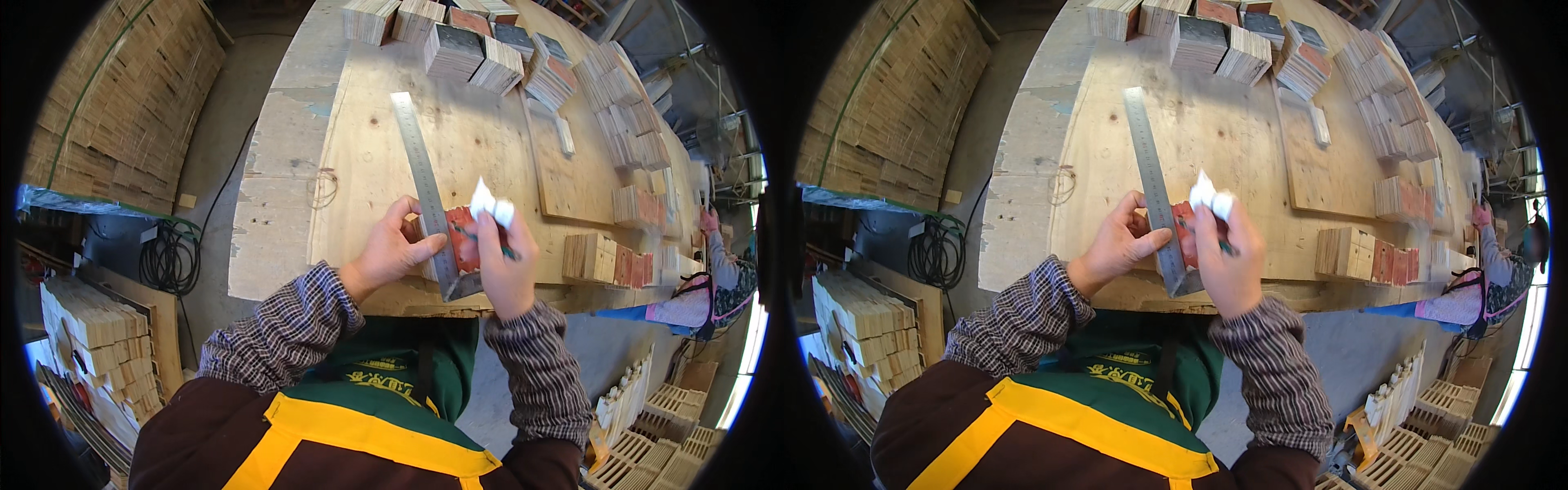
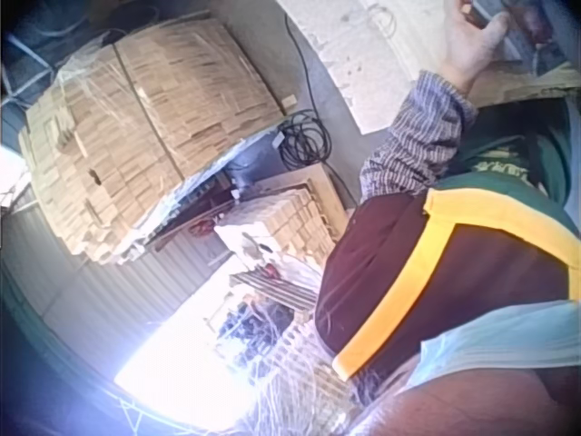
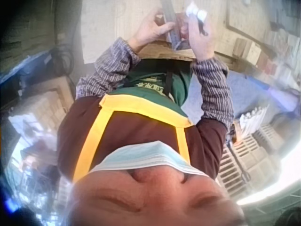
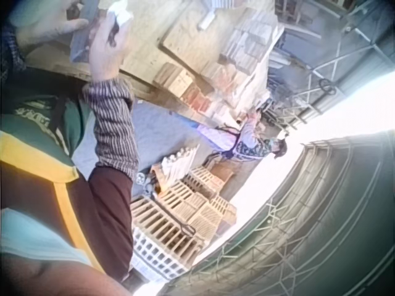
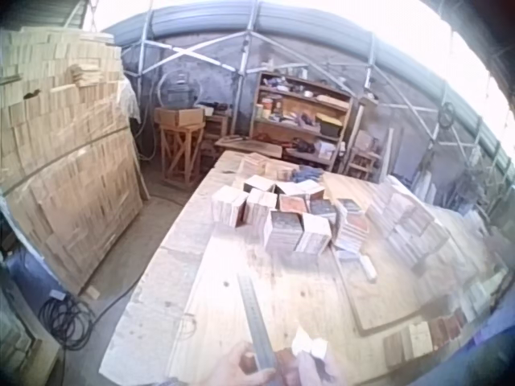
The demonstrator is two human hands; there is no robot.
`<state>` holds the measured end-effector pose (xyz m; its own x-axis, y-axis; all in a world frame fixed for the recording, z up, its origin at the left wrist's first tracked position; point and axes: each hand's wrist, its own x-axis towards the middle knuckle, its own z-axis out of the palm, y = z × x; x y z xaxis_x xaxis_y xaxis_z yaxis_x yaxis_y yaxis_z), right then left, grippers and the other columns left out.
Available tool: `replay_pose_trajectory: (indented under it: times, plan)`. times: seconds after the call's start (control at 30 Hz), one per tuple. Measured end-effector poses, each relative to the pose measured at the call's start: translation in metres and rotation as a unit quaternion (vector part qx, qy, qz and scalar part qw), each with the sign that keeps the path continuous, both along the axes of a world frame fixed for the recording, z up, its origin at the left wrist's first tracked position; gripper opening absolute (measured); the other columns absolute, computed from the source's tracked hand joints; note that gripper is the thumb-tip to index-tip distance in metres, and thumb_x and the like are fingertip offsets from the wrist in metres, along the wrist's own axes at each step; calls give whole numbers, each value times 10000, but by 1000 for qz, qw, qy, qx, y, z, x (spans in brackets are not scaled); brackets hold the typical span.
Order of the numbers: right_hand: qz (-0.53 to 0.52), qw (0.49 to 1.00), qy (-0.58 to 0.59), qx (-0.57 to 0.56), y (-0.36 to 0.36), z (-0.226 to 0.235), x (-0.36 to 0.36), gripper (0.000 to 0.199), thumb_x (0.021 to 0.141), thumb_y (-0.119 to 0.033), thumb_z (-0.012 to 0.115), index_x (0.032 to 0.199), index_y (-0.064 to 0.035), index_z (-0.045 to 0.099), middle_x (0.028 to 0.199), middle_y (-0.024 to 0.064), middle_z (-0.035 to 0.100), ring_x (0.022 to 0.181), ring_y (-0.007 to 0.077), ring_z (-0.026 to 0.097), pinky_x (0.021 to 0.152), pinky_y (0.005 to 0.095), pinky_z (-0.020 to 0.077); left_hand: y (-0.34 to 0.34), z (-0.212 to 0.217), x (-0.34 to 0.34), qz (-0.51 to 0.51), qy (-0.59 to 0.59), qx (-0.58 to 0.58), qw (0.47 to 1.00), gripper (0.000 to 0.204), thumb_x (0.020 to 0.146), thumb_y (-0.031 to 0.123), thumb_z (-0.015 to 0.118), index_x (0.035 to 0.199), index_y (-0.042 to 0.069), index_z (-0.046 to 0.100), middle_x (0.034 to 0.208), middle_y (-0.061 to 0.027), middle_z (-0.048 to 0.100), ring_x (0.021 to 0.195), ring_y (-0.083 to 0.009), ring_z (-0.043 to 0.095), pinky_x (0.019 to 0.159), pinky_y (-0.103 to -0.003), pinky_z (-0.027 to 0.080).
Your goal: The person uses a metal square ruler and a pencil to mark lines on small rectangular wooden blocks. They place the square on each block, draw a line along the edge, then set the block aside and repeat the process on several other blocks.
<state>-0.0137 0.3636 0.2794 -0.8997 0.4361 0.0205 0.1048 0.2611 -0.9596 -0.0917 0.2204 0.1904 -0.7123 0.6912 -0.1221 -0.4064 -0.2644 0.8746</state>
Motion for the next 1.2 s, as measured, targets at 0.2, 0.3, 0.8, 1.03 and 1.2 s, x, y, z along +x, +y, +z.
replay_pose_trajectory:
  times: [0.2, 0.3, 0.8, 1.03, 1.2]
  plan:
    - [-21, 998, -62, 15, -2, 13, 38, 148, 974, -54, 539, 1080, 38, 586, 804, 59, 657, 607, 79, 611, 554, 218, 513, -4, 0, -1, -6, 43, -58, 997, 361, 862, 108, 725, 1076, 72, 436, 917, -63, 661, 800, -79, 615, 698, -242, 526]
    - [-10, 1000, 4, -19, -4, 3, 5, 149, 975, -60, 543, 1082, 38, 581, 806, 61, 660, 621, 80, 616, 549, 219, 512, 1, 1, 2, 11, -7, 34, 999, 369, 862, 109, 725, 1085, 69, 434, 925, -71, 666, 806, -87, 620, 707, -249, 530]
    - [1, 1000, 5, -9, -5, 3, 14, 149, 969, -50, 551, 1092, 32, 577, 827, 65, 651, 621, 82, 612, 573, 224, 523, 1, 0, 1, 10, 12, 6, 1000, 370, 868, 110, 718, 1101, 72, 432, 928, -76, 665, 814, -88, 625, 711, -258, 536]
    - [15, 999, -25, -15, 2, 8, 17, 151, 971, -76, 550, 1066, 38, 578, 802, 68, 648, 613, 89, 623, 543, 235, 523, -2, -1, 0, 1, 30, -22, 999, 365, 871, 107, 716, 1095, 72, 429, 916, -77, 664, 802, -84, 623, 709, -251, 530]
    - [13, 999, -44, -27, 3, 11, 38, 178, 972, -77, 540, 1097, 42, 584, 791, 72, 647, 576, 98, 616, 536, 240, 519, 1, -6, 1, 13, 34, -8, 999, 371, 876, 110, 715, 1107, 64, 428, 883, -76, 662, 765, -80, 615, 667, -235, 514]
